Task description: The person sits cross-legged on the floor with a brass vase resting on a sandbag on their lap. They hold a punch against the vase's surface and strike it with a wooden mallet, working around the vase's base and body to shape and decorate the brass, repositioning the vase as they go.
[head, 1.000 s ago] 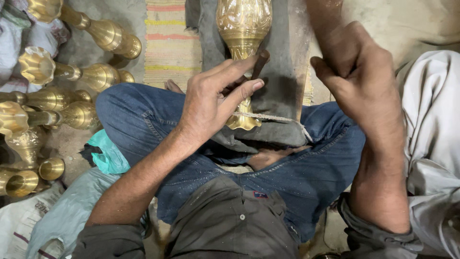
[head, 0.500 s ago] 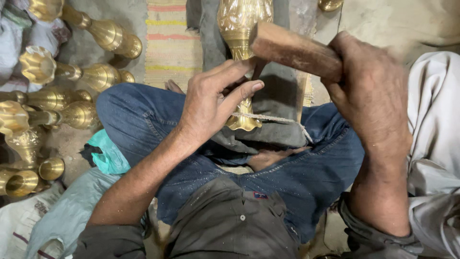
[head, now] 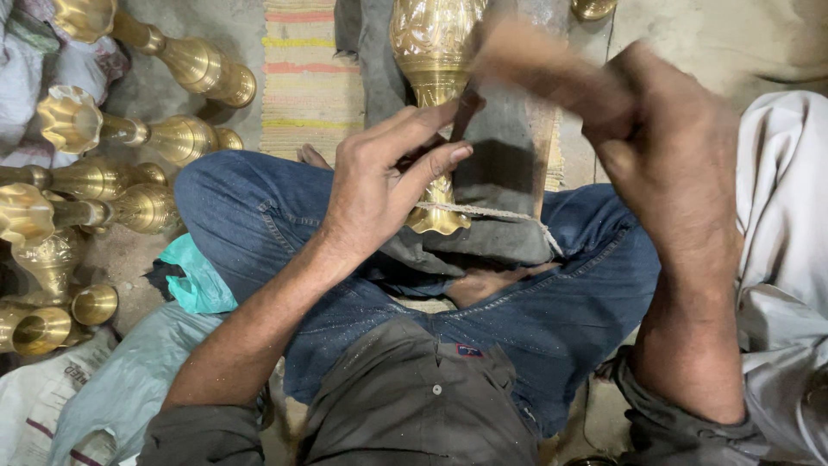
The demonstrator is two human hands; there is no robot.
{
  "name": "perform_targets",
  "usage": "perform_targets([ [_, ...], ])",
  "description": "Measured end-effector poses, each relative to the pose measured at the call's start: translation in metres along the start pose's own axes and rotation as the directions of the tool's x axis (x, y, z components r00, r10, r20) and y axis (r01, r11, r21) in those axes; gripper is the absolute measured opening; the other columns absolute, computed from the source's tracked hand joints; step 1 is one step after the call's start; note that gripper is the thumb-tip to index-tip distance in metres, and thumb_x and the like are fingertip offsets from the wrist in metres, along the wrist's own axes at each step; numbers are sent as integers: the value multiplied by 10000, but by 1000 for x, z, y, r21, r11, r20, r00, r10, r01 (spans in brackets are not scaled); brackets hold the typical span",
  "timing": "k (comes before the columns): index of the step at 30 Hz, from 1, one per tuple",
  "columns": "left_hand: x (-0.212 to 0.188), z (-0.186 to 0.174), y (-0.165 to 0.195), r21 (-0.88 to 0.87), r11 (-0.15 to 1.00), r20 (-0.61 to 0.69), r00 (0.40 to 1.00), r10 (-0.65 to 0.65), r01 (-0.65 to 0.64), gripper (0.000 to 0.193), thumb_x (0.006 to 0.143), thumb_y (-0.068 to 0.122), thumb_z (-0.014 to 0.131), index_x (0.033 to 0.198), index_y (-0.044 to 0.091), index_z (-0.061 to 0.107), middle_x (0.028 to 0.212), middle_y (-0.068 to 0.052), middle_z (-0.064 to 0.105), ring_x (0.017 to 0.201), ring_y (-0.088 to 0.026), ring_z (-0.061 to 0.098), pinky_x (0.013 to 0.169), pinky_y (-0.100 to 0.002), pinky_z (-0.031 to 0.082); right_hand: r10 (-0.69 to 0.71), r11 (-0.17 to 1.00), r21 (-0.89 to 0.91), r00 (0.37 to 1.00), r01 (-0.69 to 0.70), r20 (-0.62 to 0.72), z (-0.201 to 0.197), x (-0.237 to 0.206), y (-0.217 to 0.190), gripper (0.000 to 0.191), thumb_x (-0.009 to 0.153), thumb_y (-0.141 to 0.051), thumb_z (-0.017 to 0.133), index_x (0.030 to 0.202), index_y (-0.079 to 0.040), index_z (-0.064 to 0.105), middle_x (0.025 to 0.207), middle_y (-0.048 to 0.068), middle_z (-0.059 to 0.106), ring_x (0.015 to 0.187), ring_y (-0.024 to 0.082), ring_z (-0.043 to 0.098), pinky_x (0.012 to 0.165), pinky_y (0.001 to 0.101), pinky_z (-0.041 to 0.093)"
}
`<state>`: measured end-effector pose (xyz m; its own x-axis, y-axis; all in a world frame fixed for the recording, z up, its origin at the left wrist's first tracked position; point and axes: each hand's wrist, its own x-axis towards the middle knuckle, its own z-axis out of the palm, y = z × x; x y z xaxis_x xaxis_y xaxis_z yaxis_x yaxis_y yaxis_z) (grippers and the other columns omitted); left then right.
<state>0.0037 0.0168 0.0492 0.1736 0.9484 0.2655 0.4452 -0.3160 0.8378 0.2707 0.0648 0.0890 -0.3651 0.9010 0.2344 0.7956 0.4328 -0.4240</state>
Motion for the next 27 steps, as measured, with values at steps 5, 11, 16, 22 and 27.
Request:
perform_targets([
  [5, -7, 5, 0, 61, 995, -58, 995, 80, -77, 381, 987, 137, 795, 1325, 11, 671, 1024, -90, 748, 849, -147, 730, 684, -302, 574, 11, 993, 118, 994, 1, -106, -2, 0, 5, 243, 1049, -38, 794, 1096, 30, 566, 889, 173, 695, 852, 253, 741, 754, 386, 554],
  [11, 4, 6, -6, 150, 984, 9, 996, 91, -91, 260, 1008, 154, 785, 1229, 43, 704, 1055, -71, 743, 916, -159, 744, 753, -284, 623, -146, 981, -132, 989, 142, -19, -7, 7, -1, 298, 836, -63, 856, 976, -10, 598, 736, 131, 633, 692, 271, 667, 656, 421, 512],
  [16, 8, 3, -7, 97, 994, 12, 998, 59, -60, 321, 1002, 177, 767, 1260, 4, 685, 1068, -94, 742, 911, -161, 761, 769, -292, 638, -290, 927, -249, 957, 281, -1, 0, 9, 9, 341, 774, -83, 849, 1006, -29, 604, 778, 102, 653, 744, 279, 678, 679, 427, 518],
  [22, 5, 0, -1, 58, 995, 21, 997, 78, -79, 344, 1016, 197, 759, 1280, -7, 677, 1067, -93, 738, 887, -158, 762, 743, -285, 644, 93, 979, 178, 994, -101, 53, 8, 10, 15, 346, 966, -90, 842, 1002, 34, 521, 738, 179, 580, 668, 283, 575, 647, 396, 490],
  [27, 4, 0, 2, 64, 996, 2, 998, 61, -61, 340, 1021, 188, 762, 1295, 3, 684, 1046, -101, 728, 876, -167, 738, 741, -318, 604, 137, 955, 259, 989, -147, 55, 4, 9, 4, 289, 968, -136, 792, 1032, 14, 553, 782, 153, 654, 737, 220, 674, 641, 388, 509],
])
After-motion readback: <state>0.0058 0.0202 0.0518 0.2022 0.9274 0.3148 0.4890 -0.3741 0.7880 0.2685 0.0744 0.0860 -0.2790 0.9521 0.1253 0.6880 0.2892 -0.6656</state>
